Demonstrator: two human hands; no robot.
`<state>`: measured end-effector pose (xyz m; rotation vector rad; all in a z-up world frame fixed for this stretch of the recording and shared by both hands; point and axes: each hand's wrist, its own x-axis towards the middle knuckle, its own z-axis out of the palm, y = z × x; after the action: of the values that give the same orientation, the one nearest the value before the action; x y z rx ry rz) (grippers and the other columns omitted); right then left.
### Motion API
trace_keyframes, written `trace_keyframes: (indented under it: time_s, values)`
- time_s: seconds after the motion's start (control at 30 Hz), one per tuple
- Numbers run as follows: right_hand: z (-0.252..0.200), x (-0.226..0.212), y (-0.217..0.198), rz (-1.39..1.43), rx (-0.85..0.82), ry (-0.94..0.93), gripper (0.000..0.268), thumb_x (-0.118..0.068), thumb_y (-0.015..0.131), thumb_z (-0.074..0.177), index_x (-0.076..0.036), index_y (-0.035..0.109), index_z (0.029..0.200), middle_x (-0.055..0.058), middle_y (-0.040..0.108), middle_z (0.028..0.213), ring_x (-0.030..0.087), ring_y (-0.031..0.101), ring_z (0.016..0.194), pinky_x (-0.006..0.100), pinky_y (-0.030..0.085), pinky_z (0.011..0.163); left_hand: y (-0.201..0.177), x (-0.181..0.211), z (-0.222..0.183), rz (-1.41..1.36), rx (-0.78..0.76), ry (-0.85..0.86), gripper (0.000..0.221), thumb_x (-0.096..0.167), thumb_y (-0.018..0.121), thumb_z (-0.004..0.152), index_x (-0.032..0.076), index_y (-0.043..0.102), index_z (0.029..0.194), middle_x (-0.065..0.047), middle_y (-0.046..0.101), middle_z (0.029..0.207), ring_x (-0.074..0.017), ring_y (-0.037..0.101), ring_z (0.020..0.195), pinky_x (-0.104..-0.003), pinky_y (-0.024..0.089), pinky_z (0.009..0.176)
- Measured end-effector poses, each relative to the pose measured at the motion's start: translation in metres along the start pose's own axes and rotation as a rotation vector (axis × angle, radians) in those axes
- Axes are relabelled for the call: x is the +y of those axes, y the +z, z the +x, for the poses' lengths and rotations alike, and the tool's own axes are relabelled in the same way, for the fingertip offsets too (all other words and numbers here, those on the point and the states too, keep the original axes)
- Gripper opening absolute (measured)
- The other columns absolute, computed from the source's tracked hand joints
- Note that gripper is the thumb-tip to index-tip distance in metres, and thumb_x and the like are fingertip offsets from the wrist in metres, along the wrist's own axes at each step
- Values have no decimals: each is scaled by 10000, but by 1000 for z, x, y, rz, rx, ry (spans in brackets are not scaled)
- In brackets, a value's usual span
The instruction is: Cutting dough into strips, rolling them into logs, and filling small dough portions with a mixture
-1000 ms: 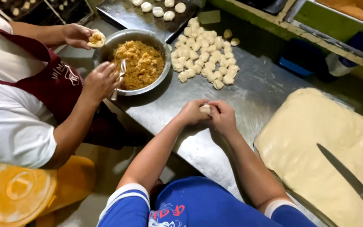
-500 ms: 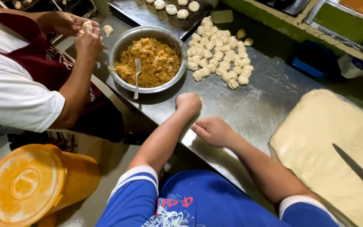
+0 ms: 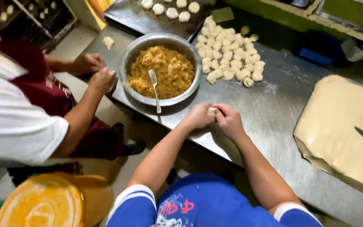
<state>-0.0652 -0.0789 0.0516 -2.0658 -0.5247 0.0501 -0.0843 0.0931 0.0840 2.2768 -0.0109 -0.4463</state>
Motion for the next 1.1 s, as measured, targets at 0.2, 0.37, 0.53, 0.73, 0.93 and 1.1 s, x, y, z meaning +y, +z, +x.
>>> trace_keyframes:
  time_s: [0.2,0.37,0.53,0.73,0.93,1.1]
  values:
    - [22,-5,-14,-214,-87,229,477,-489,421,1031,-191,746,1214,102,728,1226,332,625,1237,510,464,1096,31,10,40,348,73,36,369,331,523,874,90,781,980,-136,778,912,-357,769,956,-532,627,773]
    - [15,-52,-42,-504,-376,278,691,-664,253,1048,-206,739,1226,125,718,1255,385,604,1254,575,427,1115,33,8,39,314,133,-39,521,328,315,975,99,783,995,-125,786,933,-364,762,994,-548,622,764]
    - [-8,-87,-70,-117,-214,-413,204,-258,599,971,-162,719,837,56,656,736,298,655,760,394,540,748,29,-32,48,447,240,-121,312,300,595,919,66,797,963,-159,775,892,-357,773,917,-496,625,729]
    - [46,7,-80,-703,-9,-184,882,-334,778,903,-2,384,1618,345,170,1681,593,97,1501,812,166,1120,51,5,-45,255,200,-294,394,351,578,903,16,767,987,-251,755,942,-447,739,997,-566,608,806]
    - [-54,108,-111,-341,-85,-422,572,-339,714,934,-21,622,1399,220,636,1369,493,482,1362,601,333,1172,144,-28,-164,-20,261,-676,539,487,560,950,16,746,1136,-271,747,1075,-451,698,1118,-549,573,914]
    - [-143,73,-173,65,-56,-612,117,-96,684,942,7,696,995,186,693,1044,387,634,1053,545,483,1079,326,-150,-291,-163,230,-1020,585,630,601,869,62,742,887,-200,760,976,-396,687,972,-468,486,859]
